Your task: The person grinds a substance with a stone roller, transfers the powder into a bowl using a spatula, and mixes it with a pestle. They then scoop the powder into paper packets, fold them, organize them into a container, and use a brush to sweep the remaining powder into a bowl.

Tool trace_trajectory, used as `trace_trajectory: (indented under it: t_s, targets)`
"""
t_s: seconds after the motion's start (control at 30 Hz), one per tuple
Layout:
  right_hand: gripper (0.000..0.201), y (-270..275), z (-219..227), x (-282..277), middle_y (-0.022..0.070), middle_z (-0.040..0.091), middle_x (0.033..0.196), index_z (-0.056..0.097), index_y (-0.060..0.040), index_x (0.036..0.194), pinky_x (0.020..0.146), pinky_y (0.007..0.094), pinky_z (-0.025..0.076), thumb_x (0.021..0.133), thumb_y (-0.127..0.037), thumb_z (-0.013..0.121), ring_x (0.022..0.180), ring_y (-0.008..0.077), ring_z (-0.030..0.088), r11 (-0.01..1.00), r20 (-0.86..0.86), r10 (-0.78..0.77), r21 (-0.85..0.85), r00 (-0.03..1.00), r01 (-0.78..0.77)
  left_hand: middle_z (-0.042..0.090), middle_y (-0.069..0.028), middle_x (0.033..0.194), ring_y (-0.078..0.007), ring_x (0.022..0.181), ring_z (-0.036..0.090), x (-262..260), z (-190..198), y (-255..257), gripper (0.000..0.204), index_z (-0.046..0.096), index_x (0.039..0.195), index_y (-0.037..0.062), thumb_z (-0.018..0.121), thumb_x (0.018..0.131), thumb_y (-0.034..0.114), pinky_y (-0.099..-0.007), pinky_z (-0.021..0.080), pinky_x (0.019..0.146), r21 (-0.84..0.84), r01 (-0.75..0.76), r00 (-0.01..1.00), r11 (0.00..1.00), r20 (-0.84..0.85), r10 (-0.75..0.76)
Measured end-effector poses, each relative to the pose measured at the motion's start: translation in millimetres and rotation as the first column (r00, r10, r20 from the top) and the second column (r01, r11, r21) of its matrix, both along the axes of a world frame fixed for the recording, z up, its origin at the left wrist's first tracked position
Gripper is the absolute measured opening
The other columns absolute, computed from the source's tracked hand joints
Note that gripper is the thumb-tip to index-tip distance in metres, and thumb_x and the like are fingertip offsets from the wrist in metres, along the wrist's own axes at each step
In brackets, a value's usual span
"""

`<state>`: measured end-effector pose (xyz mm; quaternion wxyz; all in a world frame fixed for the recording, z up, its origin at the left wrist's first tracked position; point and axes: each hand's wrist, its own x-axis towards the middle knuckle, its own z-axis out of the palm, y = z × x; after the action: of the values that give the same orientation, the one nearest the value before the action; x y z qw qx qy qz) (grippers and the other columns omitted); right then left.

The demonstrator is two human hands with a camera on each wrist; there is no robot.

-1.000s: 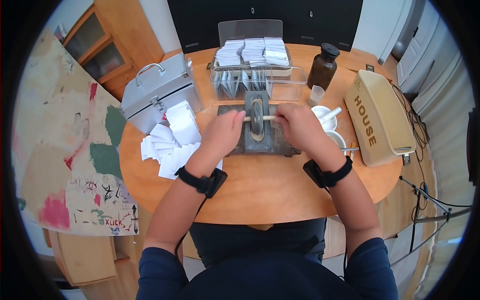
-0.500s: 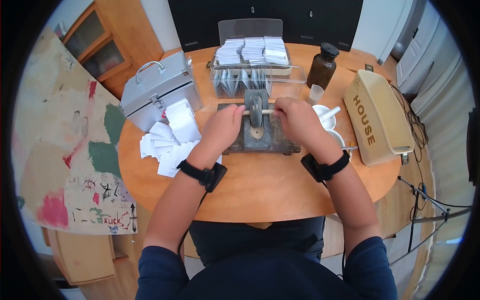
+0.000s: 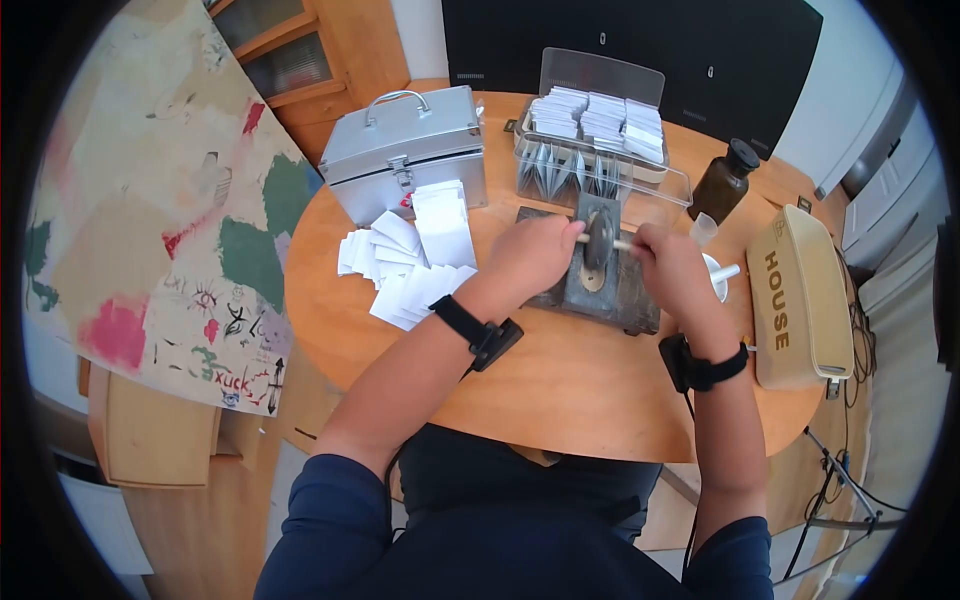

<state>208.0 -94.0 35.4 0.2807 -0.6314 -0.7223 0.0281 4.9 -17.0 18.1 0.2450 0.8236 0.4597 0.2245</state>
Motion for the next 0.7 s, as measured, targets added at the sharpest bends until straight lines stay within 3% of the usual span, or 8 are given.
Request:
trace_trajectory:
  t_s: [0.17, 0.23, 0.3, 0.4, 0.53, 0.6, 0.7]
  targets:
    - [0.005, -15.0, 6.0, -4.2, 0.0203, 0.065, 0.085, 0.061, -0.0003, 0.085, 0.070, 0.0471, 0.049, 0.086, -0.005, 0.061, 0.081, 0.0403, 0.062, 0.991, -0.011, 0.013, -0.130, 1.000, -0.015, 0.066, -0.0228, 0.089, -0.0452, 0.088, 0.061, -4.6, -4.7, -8.9, 0.045, 0.062, 0.091, 0.0035, 0.039, 0.103, 0.040, -0.0516, 0.047, 0.074, -0.002, 0.040, 0.999, 0.999, -0.003, -0.040]
    - [0.006, 2.5, -5.9, -0.1, 0.0203, 0.065, 0.083, 0.061, -0.0006, 0.084, 0.070, 0.0471, 0.049, 0.085, -0.006, 0.063, 0.081, 0.0403, 0.063, 0.996, 0.001, 0.019, 0.085, 1.000, -0.019, 0.065, -0.0231, 0.090, -0.0455, 0.088, 0.060, -0.2, -4.0, -0.5, 0.044, 0.063, 0.092, 0.0033, 0.039, 0.103, 0.039, -0.0513, 0.047, 0.075, 0.001, 0.036, 0.999, 0.999, -0.017, -0.036]
    - [0.006, 5.0, -4.0, 0.1, 0.0203, 0.065, 0.082, 0.061, -0.0008, 0.083, 0.069, 0.0470, 0.049, 0.084, -0.006, 0.064, 0.080, 0.0402, 0.063, 0.992, -0.005, -0.008, 0.129, 1.000, 0.009, 0.065, -0.0230, 0.090, -0.0448, 0.088, 0.060, 4.8, -3.4, 7.2, 0.044, 0.062, 0.091, 0.0025, 0.040, 0.103, 0.039, -0.0504, 0.047, 0.075, -0.019, -0.015, 1.000, 1.000, 0.003, 0.015]
    - [0.006, -6.5, 1.6, 0.5, 0.0207, 0.065, 0.082, 0.061, -0.0010, 0.083, 0.070, 0.0470, 0.049, 0.084, -0.005, 0.064, 0.080, 0.0403, 0.063, 1.000, -0.030, 0.020, -0.023, 0.999, -0.021, 0.065, -0.0225, 0.089, -0.0438, 0.087, 0.060, -1.6, -3.8, -4.7, 0.044, 0.061, 0.090, 0.0024, 0.040, 0.103, 0.039, -0.0498, 0.047, 0.075, -0.016, 0.027, 1.000, 1.000, -0.014, -0.027]
    - [0.005, -13.4, 3.9, -0.3, 0.0207, 0.065, 0.082, 0.062, -0.0016, 0.083, 0.070, 0.0468, 0.050, 0.084, -0.006, 0.064, 0.080, 0.0398, 0.063, 0.996, -0.023, 0.024, -0.083, 0.999, -0.025, 0.064, -0.0228, 0.088, -0.0444, 0.089, 0.060, -5.2, -10.2, -4.8, 0.045, 0.060, 0.090, 0.0021, 0.040, 0.103, 0.040, -0.0500, 0.047, 0.075, -0.026, 0.027, 0.999, 0.999, -0.018, -0.027]
    - [0.006, 3.1, -6.6, 2.5, 0.0197, 0.066, 0.080, 0.062, -0.0027, 0.087, 0.068, 0.0468, 0.050, 0.086, -0.009, 0.063, 0.078, 0.0399, 0.064, 0.993, 0.024, 0.022, 0.119, 0.999, -0.025, 0.066, -0.0241, 0.094, -0.0449, 0.093, 0.060, 1.1, -7.9, 3.1, 0.046, 0.063, 0.097, 0.0021, 0.039, 0.103, 0.041, -0.0492, 0.047, 0.078, -0.045, -0.006, 1.000, 0.999, 0.009, 0.007]
    - [0.006, 9.4, -10.8, 2.3, 0.0193, 0.066, 0.078, 0.063, -0.0035, 0.088, 0.068, 0.0470, 0.050, 0.086, -0.009, 0.063, 0.078, 0.0394, 0.064, 0.993, 0.020, -0.044, 0.107, 0.999, 0.042, 0.065, -0.0263, 0.095, -0.0444, 0.094, 0.061, 5.7, -2.3, 9.8, 0.045, 0.063, 0.098, 0.0006, 0.039, 0.103, 0.039, -0.0491, 0.047, 0.080, -0.021, 0.023, 1.000, 1.000, 0.012, -0.023]
